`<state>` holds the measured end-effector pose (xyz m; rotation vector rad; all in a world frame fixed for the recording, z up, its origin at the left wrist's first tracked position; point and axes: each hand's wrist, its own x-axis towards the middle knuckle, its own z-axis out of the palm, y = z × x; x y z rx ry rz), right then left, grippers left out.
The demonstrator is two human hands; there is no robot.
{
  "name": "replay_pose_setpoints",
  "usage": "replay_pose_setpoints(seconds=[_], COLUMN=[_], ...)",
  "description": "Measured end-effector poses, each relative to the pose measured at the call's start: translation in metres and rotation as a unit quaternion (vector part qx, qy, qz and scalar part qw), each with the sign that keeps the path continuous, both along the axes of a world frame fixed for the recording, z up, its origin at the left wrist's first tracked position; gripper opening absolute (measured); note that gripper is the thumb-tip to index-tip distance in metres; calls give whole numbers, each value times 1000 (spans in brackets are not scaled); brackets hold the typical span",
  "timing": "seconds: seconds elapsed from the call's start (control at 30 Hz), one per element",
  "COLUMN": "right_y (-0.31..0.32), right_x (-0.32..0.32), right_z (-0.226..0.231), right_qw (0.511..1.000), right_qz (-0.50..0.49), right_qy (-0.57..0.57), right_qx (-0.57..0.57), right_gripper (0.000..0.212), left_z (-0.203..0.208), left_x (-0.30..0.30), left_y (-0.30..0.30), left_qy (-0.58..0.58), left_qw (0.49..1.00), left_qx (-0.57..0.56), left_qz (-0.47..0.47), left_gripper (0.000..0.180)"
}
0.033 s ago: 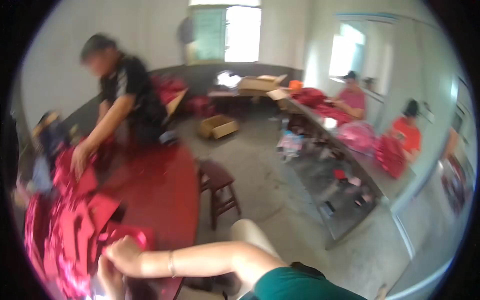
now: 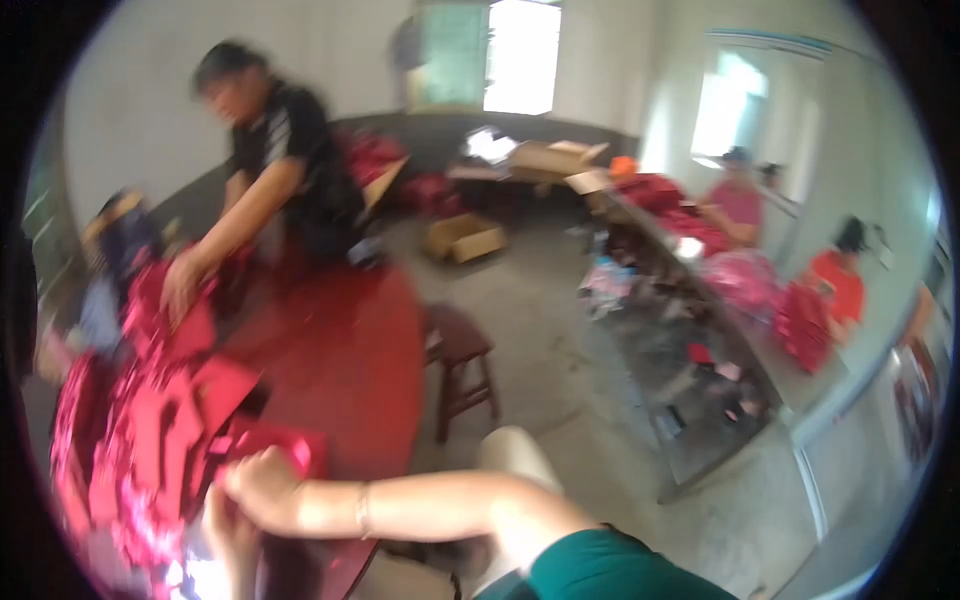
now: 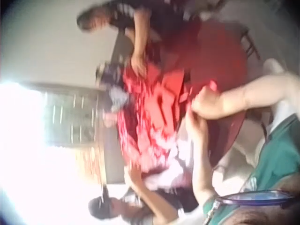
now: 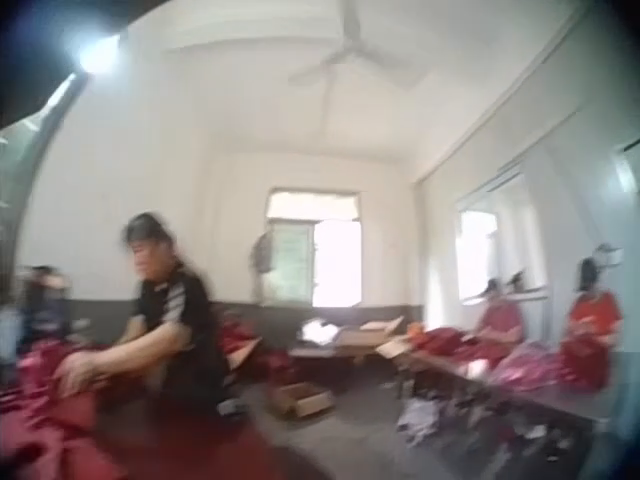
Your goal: The person attaches ribbon handles to red gift bags by hand, threading the ribbons into the slots of each bag.
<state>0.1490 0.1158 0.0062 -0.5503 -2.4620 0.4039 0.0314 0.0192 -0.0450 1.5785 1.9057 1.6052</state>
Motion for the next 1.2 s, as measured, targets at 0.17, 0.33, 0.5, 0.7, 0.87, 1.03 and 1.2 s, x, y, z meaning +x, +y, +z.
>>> replay_pose_setpoints(seconds=[0.17, 0.33, 0.5, 0.7, 0.87, 1.03, 1.2], right_y=[30, 45, 74, 88, 90, 93, 95], right_x=[24, 12, -5, -19, -28, -28, -21], right_z=[11, 42, 50, 58, 49, 38, 35], right_qw=[984, 992, 948, 881, 841, 781, 738], right_qz=[28, 102, 311, 331, 362, 350, 268], right_qy=[16, 26, -64, -252, -294, -284, -303], right_qx=[-178, 74, -8, -223, -276, -432, -541], right_gripper=[27, 10, 9, 16, 20, 21, 20], left_z=[29, 31, 41, 39, 40, 39, 40], left_x=[23, 3, -1, -2, 5, 6, 8], left_y=[9, -4, -6, 4, 3, 2, 1], left_qy=[55, -21, 121, 220, 284, 270, 242], left_qw=[996, 998, 992, 974, 956, 959, 968], left_qx=[-62, -53, -26, 52, 55, 62, 60], left_qz=[14, 20, 25, 23, 52, 61, 37], left_gripper=[35, 30, 28, 28, 24, 25, 25])
